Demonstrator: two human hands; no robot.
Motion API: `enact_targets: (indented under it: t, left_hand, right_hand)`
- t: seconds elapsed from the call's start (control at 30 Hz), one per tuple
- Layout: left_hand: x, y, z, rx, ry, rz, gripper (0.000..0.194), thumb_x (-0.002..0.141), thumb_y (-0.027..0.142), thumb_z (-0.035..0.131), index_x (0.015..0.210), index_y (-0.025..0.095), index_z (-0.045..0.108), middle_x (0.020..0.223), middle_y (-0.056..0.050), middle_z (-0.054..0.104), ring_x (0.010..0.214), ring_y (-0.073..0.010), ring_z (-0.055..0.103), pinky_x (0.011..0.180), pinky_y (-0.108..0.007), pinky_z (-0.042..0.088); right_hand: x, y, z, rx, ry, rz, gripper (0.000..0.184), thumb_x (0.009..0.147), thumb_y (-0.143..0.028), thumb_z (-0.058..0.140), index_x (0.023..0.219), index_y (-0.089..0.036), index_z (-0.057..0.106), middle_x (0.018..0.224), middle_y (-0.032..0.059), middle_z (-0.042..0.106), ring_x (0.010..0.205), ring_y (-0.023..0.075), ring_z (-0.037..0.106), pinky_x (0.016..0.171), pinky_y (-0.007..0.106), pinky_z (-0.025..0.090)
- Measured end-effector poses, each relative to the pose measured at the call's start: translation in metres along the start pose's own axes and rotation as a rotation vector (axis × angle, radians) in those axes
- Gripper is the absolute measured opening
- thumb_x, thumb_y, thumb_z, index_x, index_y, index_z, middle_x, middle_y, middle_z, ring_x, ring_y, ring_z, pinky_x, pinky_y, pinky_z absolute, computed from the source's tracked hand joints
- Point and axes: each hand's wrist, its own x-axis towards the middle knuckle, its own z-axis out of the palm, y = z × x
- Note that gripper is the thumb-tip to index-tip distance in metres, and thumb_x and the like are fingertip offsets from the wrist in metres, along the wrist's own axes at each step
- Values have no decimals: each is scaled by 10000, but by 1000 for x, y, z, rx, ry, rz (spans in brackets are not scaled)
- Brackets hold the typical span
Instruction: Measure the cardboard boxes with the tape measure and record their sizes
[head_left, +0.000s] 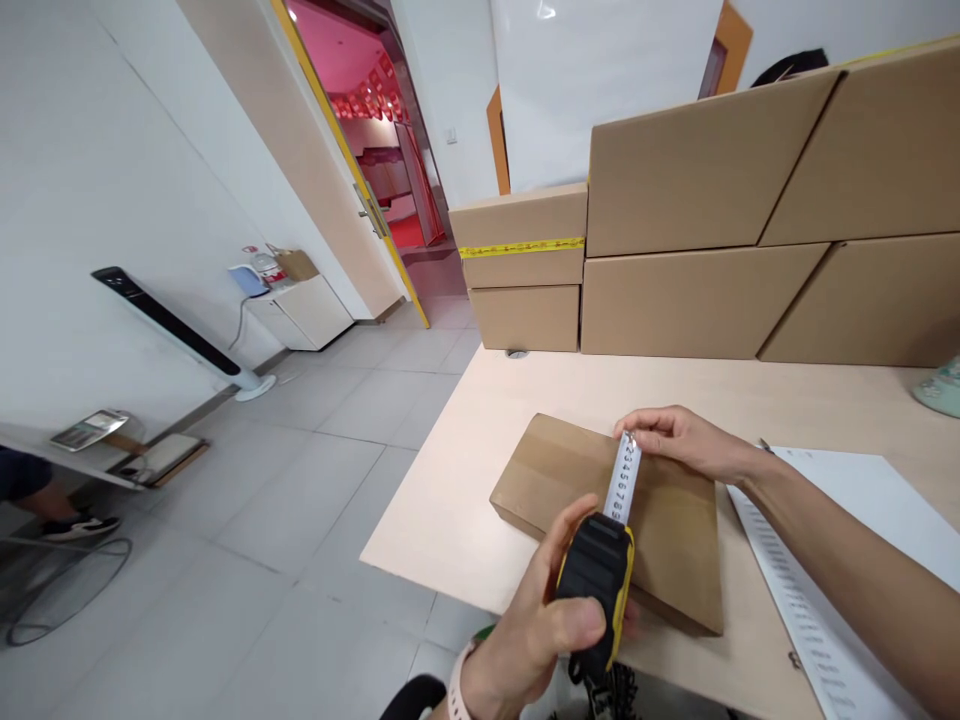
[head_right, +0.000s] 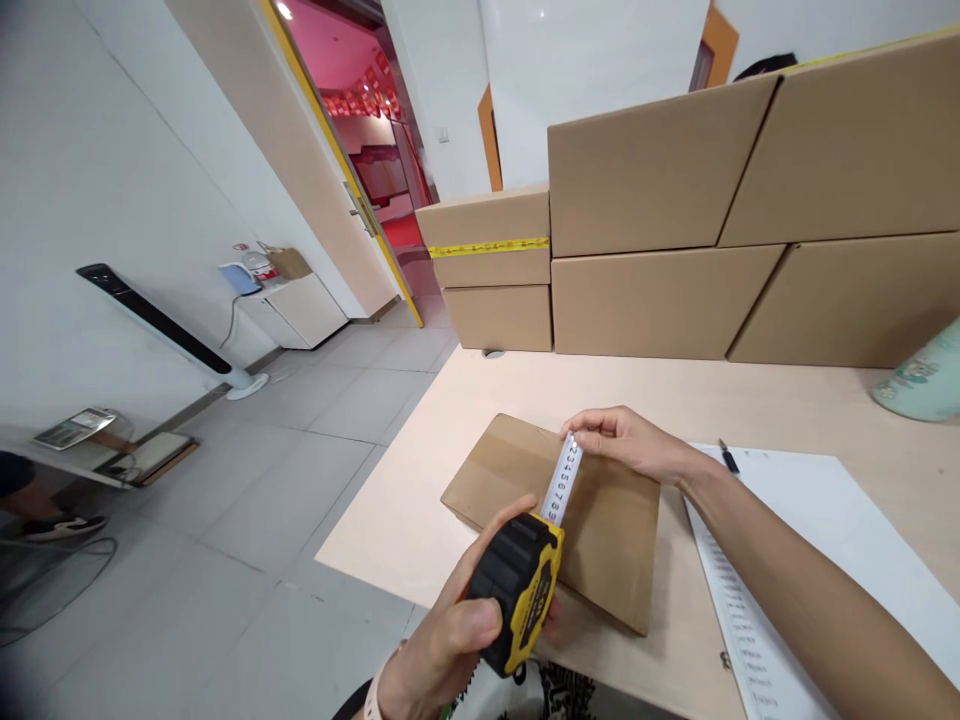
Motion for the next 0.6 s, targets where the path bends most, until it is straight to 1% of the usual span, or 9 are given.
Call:
enact_targets:
  t: [0.07,0.1,0.17,0.23,0.27,0.33,0.43,0.53,0.6]
  left_hand:
    - [-9,-6,-3,6,10,3,915,612,432,823,1414,317,395,1331,-132,511,827,-240,666,732,-393,517]
    - [-14,-9,-7,6,3,-7,937,625,440,818,1434,322,360,1360,-143,495,846,-257,672,743,-412,518]
    - [-25,-17,-15,-5,-28,-65,994,651,438,811,1477,313,272,1254,-150,585,869,-287,681,770,-444,512]
    - [-33,-24,-24,-16,-60,-136,1017,681,424,801,1501,271,219,1017,-122,686,883,-303,686,805,-459,491]
    - [-36,-26,-28,-18,-74,-163,1003,692,413,797,1501,254,226,941,-108,700,889,-307,688,817,-460,479]
    - [-39,-27,-32,-29,-89,-185,944,700,386,793,1483,238,287,937,-105,705,908,-310,690,841,-450,459]
    - [-41,-20,-30,-26,-77,-218,933,678,347,810,1468,233,326,997,-114,704,947,-303,684,822,-394,449]
    - [-43,-5,-24,42,-23,-264,982,648,356,833,1473,207,321,932,-105,718,913,-274,684,768,-329,440]
    - [-48,2,-22,54,12,-299,1004,660,387,823,1492,211,289,937,-106,725,893,-262,682,759,-317,440]
  right_hand:
    - [8,6,-14,10,64,-12,444,765,-607,667,947,-206,719,883,50,661,835,198,549,809,335,420]
    - [11,9,-19,12,80,-9,441,772,-605,662,955,-208,718,878,47,656,826,192,541,806,332,415]
    - [15,14,-26,6,56,13,440,784,-607,647,956,-207,715,873,45,652,811,185,534,795,329,409]
    - [17,18,-26,-7,-18,30,448,789,-613,636,944,-200,714,881,46,655,816,184,539,791,329,404]
    - [18,20,-24,-14,-55,32,452,789,-615,634,941,-197,715,884,46,656,820,184,542,792,329,402]
    - [18,23,-19,-29,-102,26,459,791,-615,632,948,-192,716,889,43,655,831,184,547,794,328,400]
    - [19,28,-13,-36,-106,22,453,802,-603,627,970,-191,709,897,44,650,849,188,552,798,325,408]
    - [20,32,-11,-36,-94,24,433,806,-584,632,988,-198,708,917,45,655,875,196,562,815,330,418]
    - [21,34,-10,-51,-75,23,444,799,-593,633,1001,-208,721,944,50,664,899,208,571,835,345,420]
